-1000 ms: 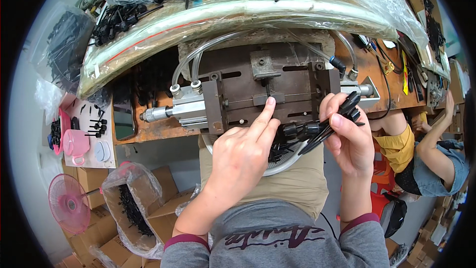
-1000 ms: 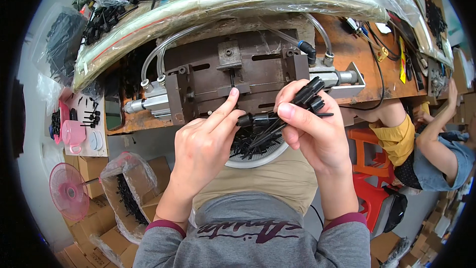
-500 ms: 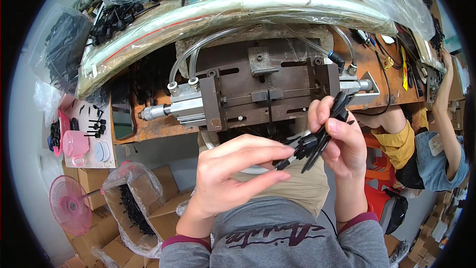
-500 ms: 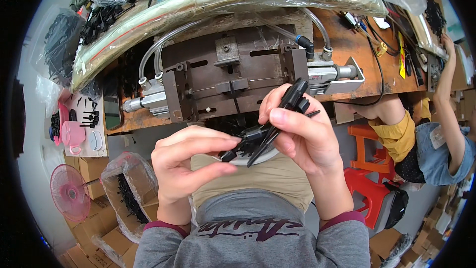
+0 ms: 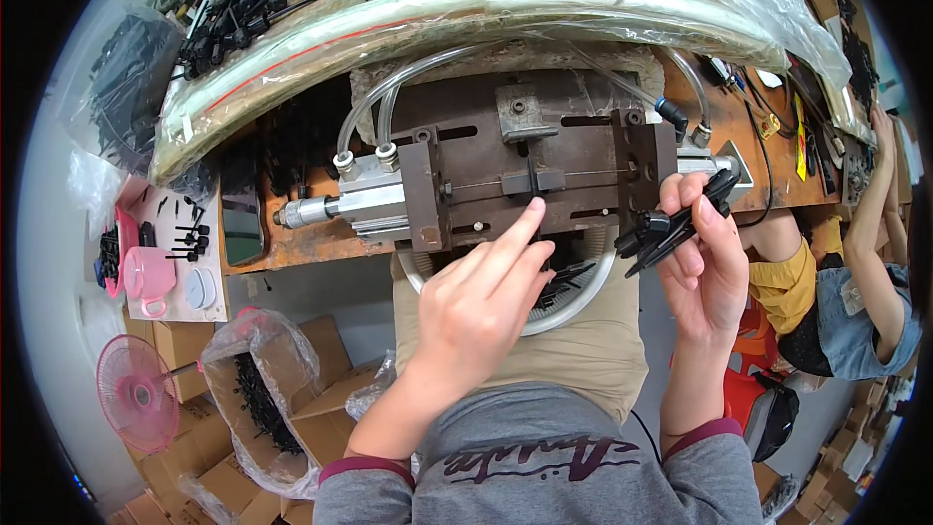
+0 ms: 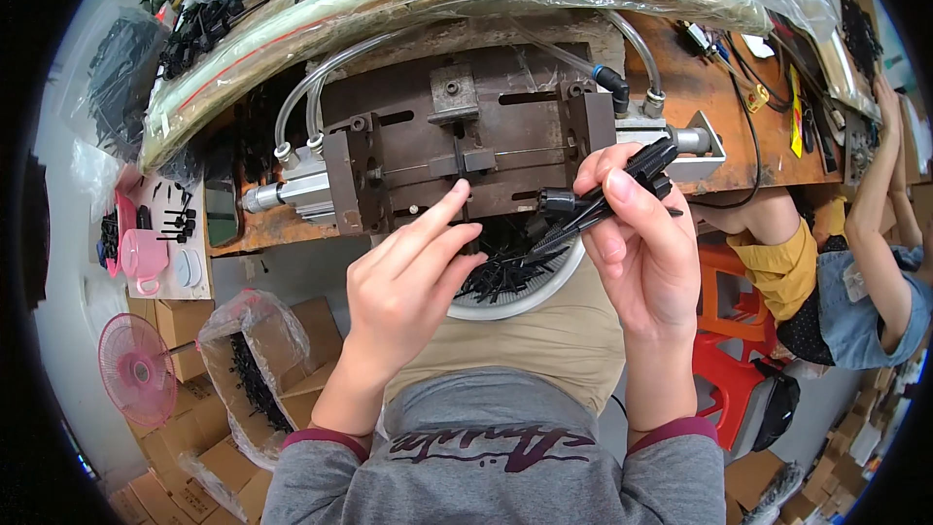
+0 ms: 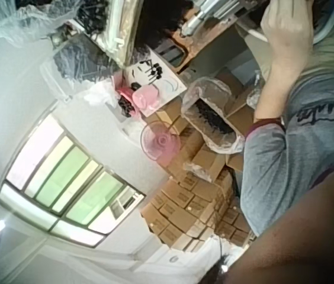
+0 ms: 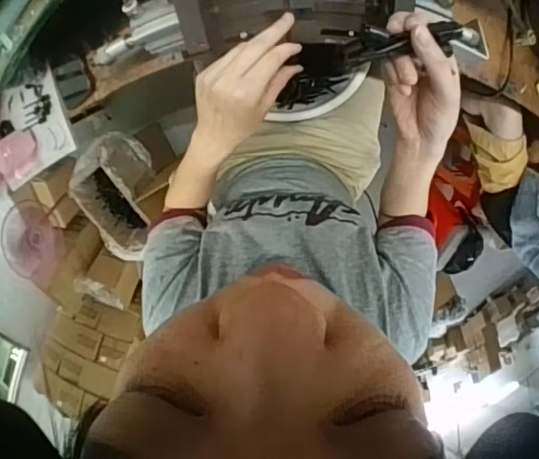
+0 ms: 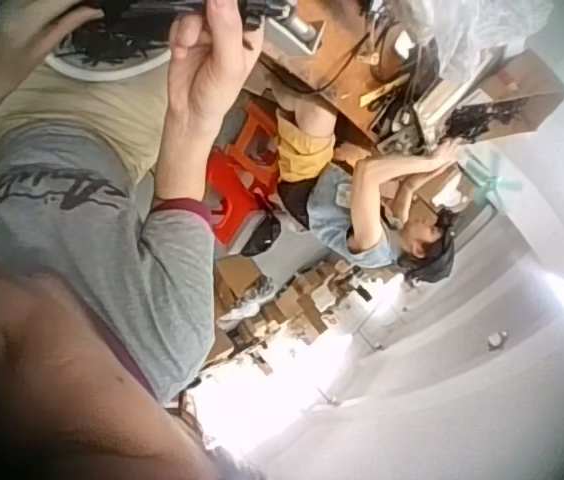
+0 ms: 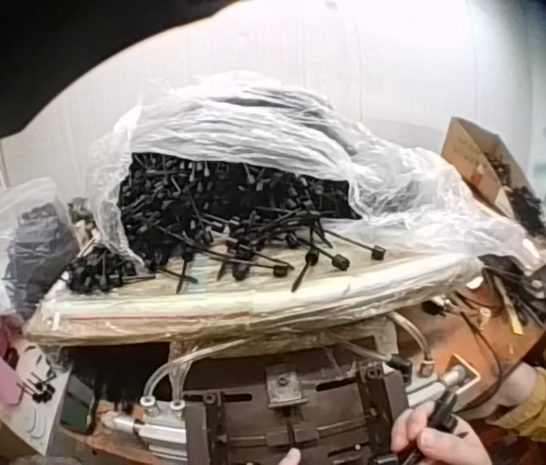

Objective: Manually assemble small black plastic and electronic components using a fixture on a workbench.

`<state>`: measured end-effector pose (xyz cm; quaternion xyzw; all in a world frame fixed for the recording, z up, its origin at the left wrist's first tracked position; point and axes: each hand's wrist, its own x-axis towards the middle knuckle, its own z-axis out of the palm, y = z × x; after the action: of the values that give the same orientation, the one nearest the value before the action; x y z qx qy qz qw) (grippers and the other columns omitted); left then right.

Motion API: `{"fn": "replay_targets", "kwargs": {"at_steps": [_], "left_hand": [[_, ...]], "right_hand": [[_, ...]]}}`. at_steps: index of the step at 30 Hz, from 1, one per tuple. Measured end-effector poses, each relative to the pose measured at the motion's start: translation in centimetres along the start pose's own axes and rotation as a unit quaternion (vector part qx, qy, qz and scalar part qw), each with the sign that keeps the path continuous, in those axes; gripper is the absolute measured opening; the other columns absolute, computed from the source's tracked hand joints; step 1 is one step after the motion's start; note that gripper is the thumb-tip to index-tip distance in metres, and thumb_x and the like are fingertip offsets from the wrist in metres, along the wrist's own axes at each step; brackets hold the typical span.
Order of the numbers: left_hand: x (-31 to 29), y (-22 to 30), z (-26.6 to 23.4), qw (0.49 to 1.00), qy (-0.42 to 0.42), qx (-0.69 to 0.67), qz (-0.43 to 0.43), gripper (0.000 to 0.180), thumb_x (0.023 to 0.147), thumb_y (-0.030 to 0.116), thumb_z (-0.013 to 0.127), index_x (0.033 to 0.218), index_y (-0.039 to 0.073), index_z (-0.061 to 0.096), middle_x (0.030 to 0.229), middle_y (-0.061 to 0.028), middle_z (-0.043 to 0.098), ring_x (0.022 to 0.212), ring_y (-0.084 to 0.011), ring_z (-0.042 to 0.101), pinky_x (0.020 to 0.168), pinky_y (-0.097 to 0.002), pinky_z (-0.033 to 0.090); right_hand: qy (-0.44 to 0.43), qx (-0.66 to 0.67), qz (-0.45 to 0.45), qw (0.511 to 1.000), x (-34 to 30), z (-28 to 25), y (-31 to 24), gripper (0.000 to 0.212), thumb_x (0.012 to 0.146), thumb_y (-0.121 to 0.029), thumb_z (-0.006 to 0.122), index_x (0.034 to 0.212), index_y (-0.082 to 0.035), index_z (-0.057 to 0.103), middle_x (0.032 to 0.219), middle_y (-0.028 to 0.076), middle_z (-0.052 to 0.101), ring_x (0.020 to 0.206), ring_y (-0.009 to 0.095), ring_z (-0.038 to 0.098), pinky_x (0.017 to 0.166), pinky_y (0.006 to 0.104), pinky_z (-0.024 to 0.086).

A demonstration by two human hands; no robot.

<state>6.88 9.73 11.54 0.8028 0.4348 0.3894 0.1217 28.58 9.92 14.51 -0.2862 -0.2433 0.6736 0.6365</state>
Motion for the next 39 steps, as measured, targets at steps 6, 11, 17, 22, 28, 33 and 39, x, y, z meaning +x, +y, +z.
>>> {"fn": "replay_targets", "kwargs": {"at_steps": [6,11,17,22,28,33,39], "left_hand": [[0.8,-0.1,0.5,0.994,-0.023,0.107,0.024,0.026,0.068,0.010,0.081,0.092,0.005,0.071,0.120,-0.0103,0.070,0.069,-0.0183,0.067,0.060,-0.0279,0.051],[1.2,0.0,0.3,0.994,-0.036,0.103,0.015,0.026,0.068,0.012,0.082,0.092,0.006,0.072,0.121,-0.0076,0.070,0.062,-0.0178,0.064,0.058,-0.0266,0.049],[1.3,0.0,0.1,0.997,-0.032,0.077,0.005,0.030,0.067,0.010,0.083,0.095,0.006,0.072,0.118,-0.0076,0.071,0.065,-0.0185,0.065,0.060,-0.0270,0.052],[1.2,1.3,-1.3,0.971,0.013,-0.239,0.005,0.045,0.066,-0.004,0.084,0.109,-0.003,0.069,0.112,-0.0185,0.071,0.092,-0.0245,0.073,0.078,-0.0332,0.060],[0.6,0.8,-2.5,0.964,0.022,-0.264,0.011,0.042,0.062,-0.004,0.086,0.101,-0.002,0.072,0.100,-0.0176,0.072,0.083,-0.0219,0.071,0.068,-0.0283,0.057],[0.2,1.7,-3.1,0.964,0.011,-0.266,-0.023,0.043,0.058,0.000,0.089,0.099,-0.001,0.074,0.092,-0.0116,0.070,0.076,-0.0192,0.068,0.066,-0.0276,0.055],[0.2,1.2,-3.4,0.977,0.017,-0.209,-0.029,0.042,0.060,0.004,0.089,0.100,0.004,0.076,0.104,-0.0123,0.069,0.092,-0.0195,0.067,0.072,-0.0282,0.056]], "right_hand": [[0.011,-0.023,-0.005,1.000,-0.5,0.5,0.0,0.014,0.095,-0.010,0.060,0.101,0.003,0.054,0.102,0.014,0.055,0.052,0.003,0.046,0.044,0.0164,0.036],[0.004,-0.027,0.013,1.000,-0.9,0.8,0.0,0.014,0.095,-0.009,0.060,0.099,0.003,0.054,0.099,0.011,0.051,0.054,0.004,0.047,0.044,0.0170,0.037],[-0.010,-0.017,0.039,0.999,-1.0,1.3,0.5,0.013,0.094,-0.008,0.061,0.098,0.002,0.054,0.098,0.010,0.052,0.053,0.005,0.048,0.043,0.0177,0.038],[-0.020,-0.003,0.082,0.996,-1.0,2.0,1.2,0.014,0.093,-0.009,0.062,0.096,0.002,0.055,0.094,0.010,0.054,0.049,0.005,0.050,0.042,0.0184,0.040],[-0.032,0.050,0.116,0.991,-1.4,2.0,2.1,0.021,0.096,-0.012,0.060,0.107,0.005,0.058,0.084,0.015,0.065,0.050,0.014,0.059,0.044,0.0242,0.046],[0.008,0.079,0.137,0.987,-1.7,2.1,2.6,0.021,0.098,-0.014,0.058,0.109,0.004,0.057,0.088,0.014,0.066,0.051,0.014,0.060,0.043,0.0243,0.049],[0.014,0.059,0.097,0.993,-1.9,1.4,2.4,0.019,0.098,-0.014,0.059,0.107,0.002,0.056,0.091,0.014,0.065,0.052,0.013,0.061,0.042,0.0235,0.049]]}}
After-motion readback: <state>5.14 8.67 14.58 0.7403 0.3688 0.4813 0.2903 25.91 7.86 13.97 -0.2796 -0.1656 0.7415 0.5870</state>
